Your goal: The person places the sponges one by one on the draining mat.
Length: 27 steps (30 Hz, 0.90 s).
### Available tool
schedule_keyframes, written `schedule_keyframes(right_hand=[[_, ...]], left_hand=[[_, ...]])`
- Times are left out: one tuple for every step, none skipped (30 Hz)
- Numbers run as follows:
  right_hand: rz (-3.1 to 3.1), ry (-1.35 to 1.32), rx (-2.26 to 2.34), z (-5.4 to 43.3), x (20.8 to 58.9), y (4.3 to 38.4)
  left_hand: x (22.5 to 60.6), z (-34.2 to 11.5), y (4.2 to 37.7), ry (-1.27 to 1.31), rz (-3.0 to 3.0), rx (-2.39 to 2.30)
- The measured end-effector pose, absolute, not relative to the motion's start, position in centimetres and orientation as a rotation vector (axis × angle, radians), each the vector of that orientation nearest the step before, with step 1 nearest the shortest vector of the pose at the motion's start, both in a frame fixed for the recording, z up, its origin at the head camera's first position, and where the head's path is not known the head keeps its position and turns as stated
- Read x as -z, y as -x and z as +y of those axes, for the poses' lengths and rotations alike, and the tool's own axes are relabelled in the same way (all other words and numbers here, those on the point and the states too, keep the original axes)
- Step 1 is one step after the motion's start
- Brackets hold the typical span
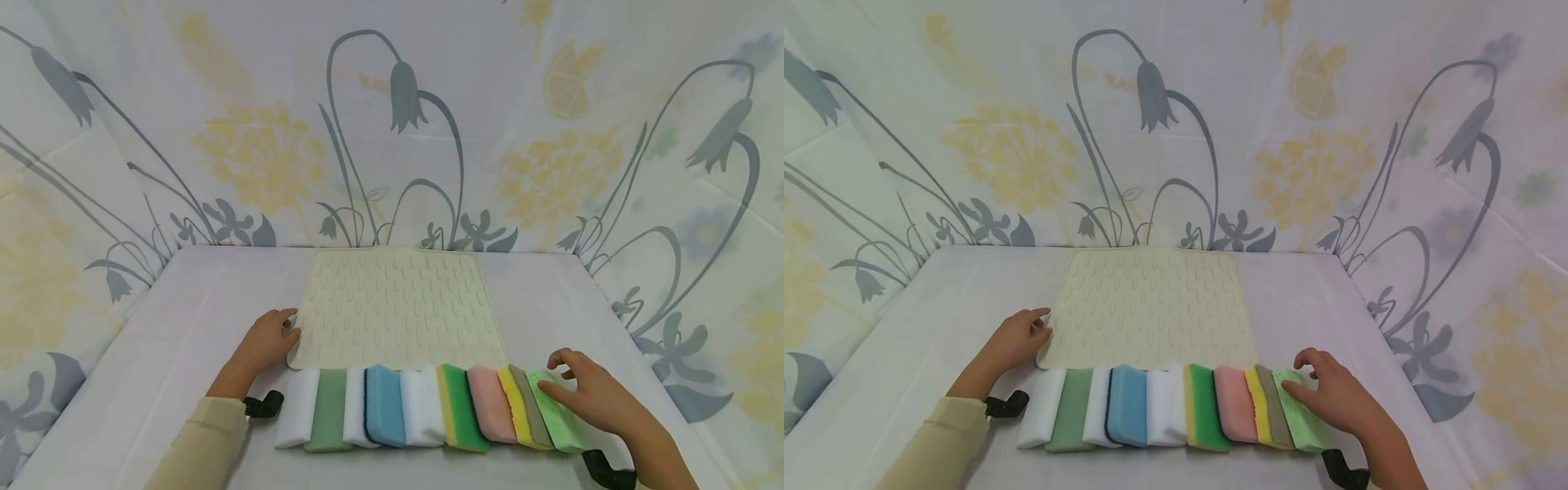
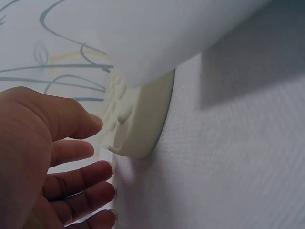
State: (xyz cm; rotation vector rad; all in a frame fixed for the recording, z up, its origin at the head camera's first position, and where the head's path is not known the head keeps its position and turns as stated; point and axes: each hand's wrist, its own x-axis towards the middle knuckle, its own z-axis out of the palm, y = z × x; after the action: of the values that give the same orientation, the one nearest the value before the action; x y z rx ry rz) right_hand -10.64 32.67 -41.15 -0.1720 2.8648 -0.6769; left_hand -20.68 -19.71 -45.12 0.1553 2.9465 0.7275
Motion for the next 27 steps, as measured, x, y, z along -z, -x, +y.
schedule_keyframes(right_hand=[[2.852, 0.166, 0.68, 32.7, 41.2, 10.6], [2.841, 0.158, 0.682, 32.7, 41.2, 10.6], [2.829, 0.15, 0.686, 32.7, 41.3, 10.5], [2.817, 0.141, 0.691, 32.7, 41.3, 10.5], [2.805, 0.132, 0.697, 32.7, 41.4, 10.5], [2.793, 0.127, 0.701, 32.8, 41.4, 10.4], [2.784, 0.119, 0.704, 32.8, 41.5, 10.4], [2.775, 0.111, 0.706, 32.8, 41.5, 10.3], [2.769, 0.107, 0.708, 32.8, 41.5, 10.3], [2.765, 0.104, 0.708, 32.8, 41.6, 10.3], [2.763, 0.103, 0.707, 32.8, 41.6, 10.3], [2.761, 0.104, 0.708, 32.9, 41.7, 10.2], [2.758, 0.103, 0.71, 32.9, 41.7, 10.2], [2.756, 0.103, 0.715, 32.9, 41.7, 10.1], [2.756, 0.107, 0.72, 32.9, 41.8, 10.0], [2.755, 0.109, 0.722, 33.0, 41.8, 10.0], [2.751, 0.112, 0.729, 33.0, 41.8, 9.9], [2.75, 0.114, 0.737, 33.0, 41.8, 9.8], [2.749, 0.115, 0.741, 33.0, 41.8, 9.8], [2.75, 0.116, 0.748, 33.0, 41.8, 9.7], [2.751, 0.118, 0.753, 33.0, 41.8, 9.7], [2.753, 0.119, 0.756, 33.0, 41.7, 9.6], [2.755, 0.119, 0.759, 32.9, 41.7, 9.6], [2.759, 0.118, 0.757, 32.9, 41.6, 9.6], [2.763, 0.117, 0.753, 32.9, 41.6, 9.6], [2.767, 0.116, 0.747, 32.9, 41.5, 9.6], [2.77, 0.114, 0.741, 32.8, 41.4, 9.7]], left_hand=[[45.1, -19.7, 20.6, -0.156, 2.942, -0.737], [45.2, -19.8, 20.6, -0.157, 2.941, -0.742], [45.3, -19.8, 20.7, -0.158, 2.94, -0.746], [45.4, -19.8, 20.7, -0.152, 2.938, -0.749], [45.4, -19.9, 20.7, -0.145, 2.936, -0.749], [45.5, -19.9, 20.7, -0.141, 2.935, -0.748], [45.6, -19.9, 20.7, -0.138, 2.934, -0.746], [45.7, -19.9, 20.7, -0.133, 2.932, -0.75], [45.8, -19.9, 20.7, -0.128, 2.931, -0.752], [45.8, -19.9, 20.7, -0.126, 2.929, -0.756], [45.8, -19.9, 20.7, -0.126, 2.929, -0.762], [45.8, -19.9, 20.8, -0.124, 2.926, -0.768], [45.9, -19.9, 20.8, -0.123, 2.924, -0.774], [45.9, -19.9, 20.8, -0.12, 2.921, -0.776], [45.9, -19.8, 20.8, -0.117, 2.918, -0.781], [45.9, -19.8, 20.7, -0.113, 2.914, -0.788], [45.9, -19.8, 20.7, -0.107, 2.91, -0.794], [45.9, -19.7, 20.7, -0.101, 2.906, -0.802], [45.9, -19.7, 20.7, -0.095, 2.901, -0.811], [45.9, -19.7, 20.7, -0.088, 2.895, -0.822], [45.8, -19.6, 20.6, -0.079, 2.889, -0.836], [45.8, -19.6, 20.6, -0.071, 2.883, -0.843], [45.8, -19.5, 20.6, -0.061, 2.876, -0.849], [45.8, -19.5, 20.6, -0.05, 2.871, -0.853], [45.8, -19.4, 20.6, -0.039, 2.869, -0.851], [45.8, -19.4, 20.5, -0.03, 2.867, -0.849], [45.8, -19.4, 20.5, -0.018, 2.864, -0.847]])
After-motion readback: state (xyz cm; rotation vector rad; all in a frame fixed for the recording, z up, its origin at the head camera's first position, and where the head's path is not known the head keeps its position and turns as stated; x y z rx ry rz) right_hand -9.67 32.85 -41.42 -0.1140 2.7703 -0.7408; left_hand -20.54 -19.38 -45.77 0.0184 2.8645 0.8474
